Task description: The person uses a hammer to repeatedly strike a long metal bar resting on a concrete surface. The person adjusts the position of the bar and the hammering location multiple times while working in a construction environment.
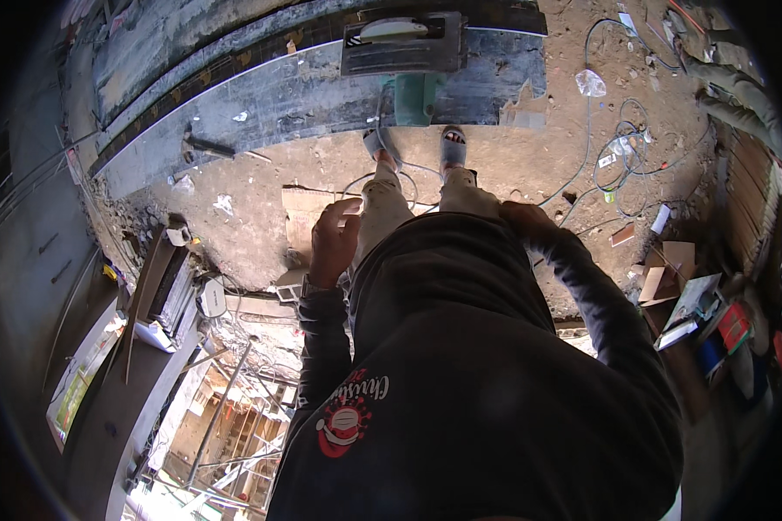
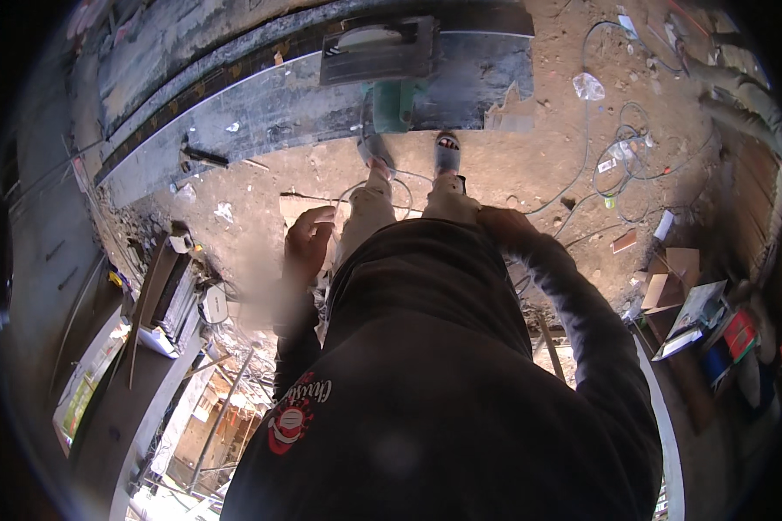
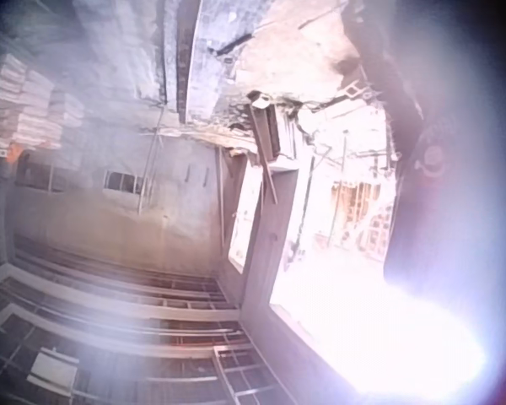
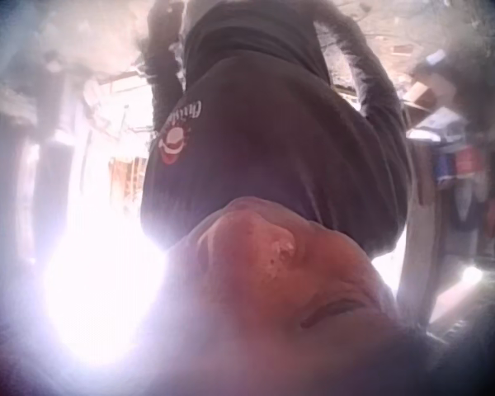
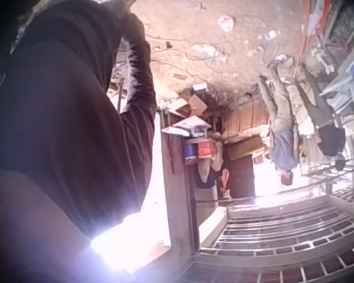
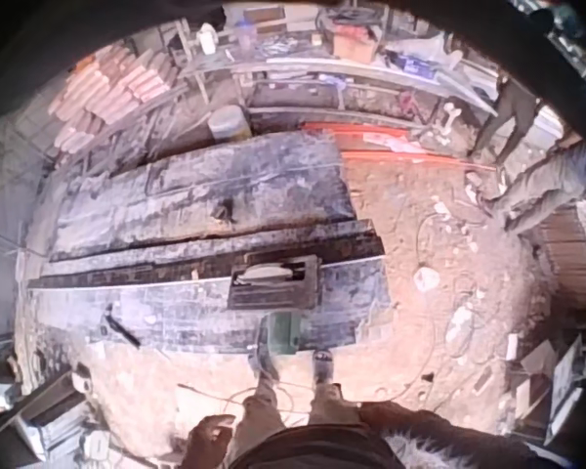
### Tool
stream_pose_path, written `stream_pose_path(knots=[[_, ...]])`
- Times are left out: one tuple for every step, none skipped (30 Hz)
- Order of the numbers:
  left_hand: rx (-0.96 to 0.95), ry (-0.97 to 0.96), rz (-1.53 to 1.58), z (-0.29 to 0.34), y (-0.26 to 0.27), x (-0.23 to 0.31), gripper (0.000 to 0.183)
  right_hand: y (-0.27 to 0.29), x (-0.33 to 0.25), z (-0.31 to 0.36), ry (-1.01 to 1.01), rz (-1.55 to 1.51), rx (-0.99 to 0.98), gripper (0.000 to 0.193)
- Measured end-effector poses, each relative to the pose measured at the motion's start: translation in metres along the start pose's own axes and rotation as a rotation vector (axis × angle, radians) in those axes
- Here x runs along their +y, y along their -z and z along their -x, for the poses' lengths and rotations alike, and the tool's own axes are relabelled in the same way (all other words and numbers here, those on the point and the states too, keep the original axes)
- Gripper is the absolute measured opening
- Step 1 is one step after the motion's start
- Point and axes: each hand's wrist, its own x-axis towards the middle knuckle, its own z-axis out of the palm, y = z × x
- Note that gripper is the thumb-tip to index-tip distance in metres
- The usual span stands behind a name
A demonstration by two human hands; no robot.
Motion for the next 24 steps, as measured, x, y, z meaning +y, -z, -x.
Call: stream_pose_path(knots=[[-0.011,0.021,-0.018,0.005,-0.002,-0.002,0.029,-0.004,0.007,-0.009,0.041,-0.057,0.036,0.023],[-0.020,0.042,-0.037,0.009,-0.004,-0.001,0.029,-0.014,0.021,-0.020,0.055,-0.191,0.058,0.024],[-0.043,0.090,-0.018,0.011,-0.011,0.000,0.030,-0.029,0.042,-0.028,0.059,-0.316,0.080,0.025],[-0.043,0.099,-0.012,0.015,-0.014,-0.001,0.030,-0.044,0.054,-0.035,0.072,-0.448,0.101,0.026],[-0.038,0.110,-0.010,0.019,-0.016,-0.006,0.030,-0.054,0.054,-0.044,0.088,-0.483,0.163,0.027],[-0.031,0.118,-0.005,0.023,-0.018,-0.011,0.030,-0.063,0.051,-0.053,0.105,-0.516,0.226,0.028],[-0.026,0.127,0.012,0.026,-0.020,-0.016,0.031,-0.070,0.049,-0.060,0.122,-0.549,0.289,0.028],[-0.028,0.131,0.021,0.028,-0.024,-0.020,0.031,-0.081,0.064,-0.060,0.066,-0.474,0.267,0.029],[-0.032,0.129,0.036,0.027,-0.029,-0.023,0.031,-0.091,0.090,-0.054,0.008,-0.392,0.249,0.030],[-0.035,0.128,0.044,0.026,-0.031,-0.023,0.031,-0.095,0.105,-0.052,-0.047,-0.316,0.232,0.032],[-0.018,0.123,0.050,0.027,-0.030,-0.026,0.031,-0.095,0.099,-0.051,-0.032,-0.190,0.225,0.031],[-0.004,0.119,0.056,0.029,-0.028,-0.028,0.031,-0.092,0.087,-0.045,-0.020,-0.066,0.219,0.030],[0.009,0.113,0.061,0.030,-0.025,-0.029,0.031,-0.087,0.077,-0.044,-0.008,0.059,0.215,0.030],[0.029,0.099,0.049,0.030,-0.019,-0.027,0.031,-0.073,0.060,-0.053,-0.093,0.096,0.052,0.031],[0.046,0.083,0.043,0.028,-0.016,-0.026,0.031,-0.057,0.043,-0.064,-0.184,0.138,-0.111,0.032],[0.063,0.071,0.036,0.028,-0.012,-0.026,0.030,-0.049,0.033,-0.072,-0.275,0.181,-0.276,0.034],[0.051,0.059,0.063,0.025,-0.012,-0.028,0.030,-0.055,0.038,-0.066,-0.157,-0.155,-0.091,0.033],[0.045,0.047,0.088,0.018,-0.009,-0.031,0.029,-0.068,0.047,-0.059,-0.026,-0.486,0.096,0.033],[0.041,0.034,0.111,0.011,-0.006,-0.033,0.029,-0.082,0.060,-0.055,0.114,-0.814,0.286,0.033],[0.026,0.016,0.098,0.004,-0.004,-0.031,0.028,-0.095,0.076,-0.052,0.044,-0.742,0.255,0.033],[0.004,-0.008,0.091,-0.007,-0.003,-0.027,0.028,-0.106,0.093,-0.047,-0.033,-0.666,0.231,0.033],[-0.013,-0.032,0.076,-0.019,0.000,-0.025,0.027,-0.109,0.101,-0.048,-0.105,-0.596,0.207,0.034],[-0.024,-0.022,0.079,-0.026,0.007,-0.029,0.027,-0.097,0.089,-0.054,-0.104,-0.151,0.149,0.032],[-0.047,-0.021,0.099,-0.037,0.008,-0.033,0.027,-0.091,0.081,-0.052,-0.155,-0.166,0.171,0.031]])
